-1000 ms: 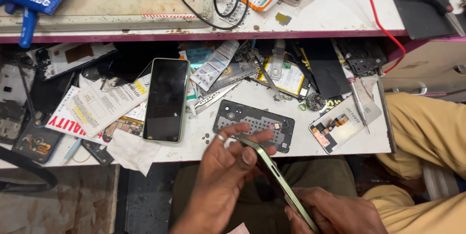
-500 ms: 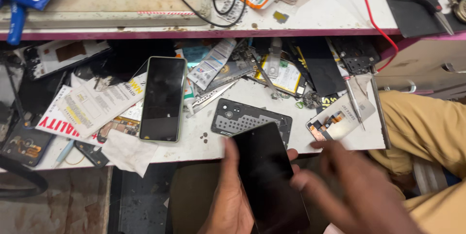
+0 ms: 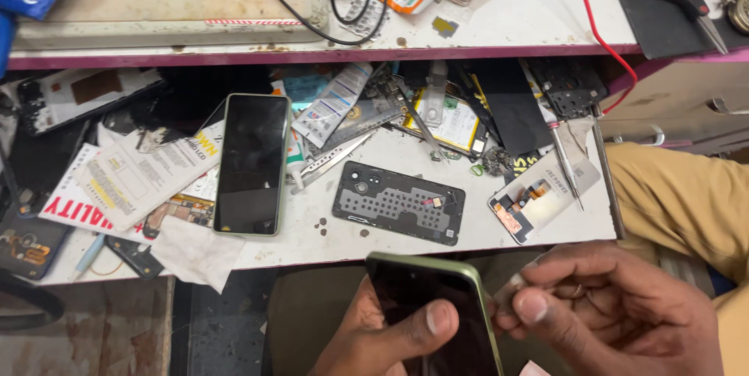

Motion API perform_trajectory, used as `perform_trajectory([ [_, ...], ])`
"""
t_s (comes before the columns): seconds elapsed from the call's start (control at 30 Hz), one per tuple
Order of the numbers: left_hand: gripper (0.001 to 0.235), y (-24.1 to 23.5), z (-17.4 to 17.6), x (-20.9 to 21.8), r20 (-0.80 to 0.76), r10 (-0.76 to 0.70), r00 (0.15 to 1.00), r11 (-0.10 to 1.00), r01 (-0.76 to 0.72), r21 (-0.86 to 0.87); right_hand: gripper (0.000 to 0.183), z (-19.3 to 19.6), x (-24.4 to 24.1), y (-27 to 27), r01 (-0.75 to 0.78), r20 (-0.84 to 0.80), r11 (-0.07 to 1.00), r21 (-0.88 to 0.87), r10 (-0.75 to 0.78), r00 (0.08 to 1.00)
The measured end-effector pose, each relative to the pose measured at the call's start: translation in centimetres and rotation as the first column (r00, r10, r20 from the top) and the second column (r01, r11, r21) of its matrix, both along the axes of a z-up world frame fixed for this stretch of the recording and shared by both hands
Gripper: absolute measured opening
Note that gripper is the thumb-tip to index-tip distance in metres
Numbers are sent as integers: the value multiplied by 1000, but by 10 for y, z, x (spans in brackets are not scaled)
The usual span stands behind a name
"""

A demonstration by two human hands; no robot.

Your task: The person uses a screwdriver to remove screws from the back of a disassembled smartphone. They then use their fingers to peel off a protective film from the phone's back cover and place it on the workbench.

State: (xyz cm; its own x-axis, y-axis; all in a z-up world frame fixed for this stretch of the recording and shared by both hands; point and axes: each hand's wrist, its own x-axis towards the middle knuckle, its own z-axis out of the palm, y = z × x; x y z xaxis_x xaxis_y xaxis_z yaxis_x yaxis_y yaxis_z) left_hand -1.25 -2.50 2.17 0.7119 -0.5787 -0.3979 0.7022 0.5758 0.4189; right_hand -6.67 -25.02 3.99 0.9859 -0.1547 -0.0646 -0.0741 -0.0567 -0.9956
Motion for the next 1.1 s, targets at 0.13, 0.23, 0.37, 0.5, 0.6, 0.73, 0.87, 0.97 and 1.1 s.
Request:
perform_trajectory([
  [0.13,74,1,1,-2,-163,-83,983,986,104,128,15,9,-5,10,72,41,979,-192,-66,997],
  [0.23,72,-1,0,-6,-118,-67,991,995,75,69,12,14,-5,16,67,89,981,-180,-51,995],
  [0.37,74,-4,-4,-9,-114,-55,992,998,53,-18,11,16,-6,24,167,101,913,-372,-139,985],
  [0.5,70,-5,-4,-9,-136,-60,989,998,59,-7,16,17,-9,30,200,133,882,-426,-158,978],
  [0.6,64,-10,-4,-6,-101,-15,995,996,23,84,27,17,-5,28,174,88,931,-322,-153,984],
  [0.73,61,-10,-3,0,-195,-63,979,993,42,-109,24,10,18,10,83,-164,986,145,-59,985],
  [0.87,63,-14,-10,3,-217,-71,974,988,39,-150,42,1,31,1,-43,-284,988,-150,-2,959],
  [0.97,67,-15,-17,-6,-205,-38,978,990,10,-138,63,-2,35,8,-243,-212,862,-445,162,964],
  [1.1,79,-27,-27,-17,-335,-9,942,923,-121,-366,66,2,39,20,-290,-33,698,-655,357,933],
])
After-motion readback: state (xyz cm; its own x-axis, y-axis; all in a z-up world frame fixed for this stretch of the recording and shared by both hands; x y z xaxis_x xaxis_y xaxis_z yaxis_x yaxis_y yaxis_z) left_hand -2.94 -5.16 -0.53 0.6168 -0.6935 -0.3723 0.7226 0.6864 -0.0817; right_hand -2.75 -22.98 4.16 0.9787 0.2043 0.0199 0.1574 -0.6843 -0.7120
